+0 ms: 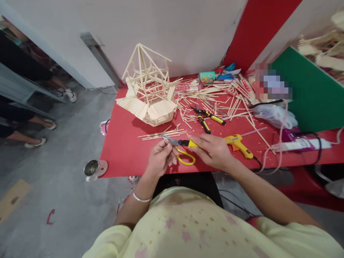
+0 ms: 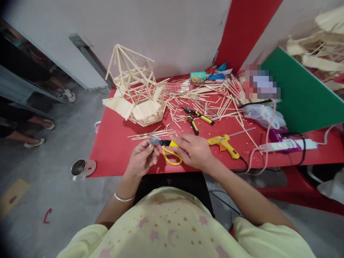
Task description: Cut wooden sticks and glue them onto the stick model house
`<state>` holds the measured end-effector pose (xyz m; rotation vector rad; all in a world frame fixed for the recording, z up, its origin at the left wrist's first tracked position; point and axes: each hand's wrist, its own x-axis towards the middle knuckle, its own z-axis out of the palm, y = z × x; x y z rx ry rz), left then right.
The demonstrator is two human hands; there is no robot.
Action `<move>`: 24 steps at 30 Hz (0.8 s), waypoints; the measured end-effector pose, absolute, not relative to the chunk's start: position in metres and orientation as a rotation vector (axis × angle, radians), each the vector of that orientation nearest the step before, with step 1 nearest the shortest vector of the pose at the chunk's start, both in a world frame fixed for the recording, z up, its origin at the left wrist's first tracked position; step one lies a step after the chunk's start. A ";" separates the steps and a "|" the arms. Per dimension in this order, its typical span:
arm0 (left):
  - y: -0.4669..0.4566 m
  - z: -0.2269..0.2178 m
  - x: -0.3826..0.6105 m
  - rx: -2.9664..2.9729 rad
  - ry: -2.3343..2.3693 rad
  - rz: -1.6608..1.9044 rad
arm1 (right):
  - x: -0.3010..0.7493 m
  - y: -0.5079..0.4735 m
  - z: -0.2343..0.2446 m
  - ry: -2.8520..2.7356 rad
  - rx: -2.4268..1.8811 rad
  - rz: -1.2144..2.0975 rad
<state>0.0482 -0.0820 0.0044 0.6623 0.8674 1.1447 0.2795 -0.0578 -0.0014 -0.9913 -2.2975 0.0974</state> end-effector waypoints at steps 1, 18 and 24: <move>-0.083 0.004 0.048 0.664 0.861 1.139 | 0.280 -0.058 -0.002 -2.299 -0.983 0.095; -0.088 0.000 0.044 0.677 0.775 1.151 | 0.278 -0.061 0.001 -2.315 -0.913 0.175; -0.086 0.001 0.042 0.643 0.747 1.143 | 0.277 -0.062 0.000 -2.312 -0.925 0.091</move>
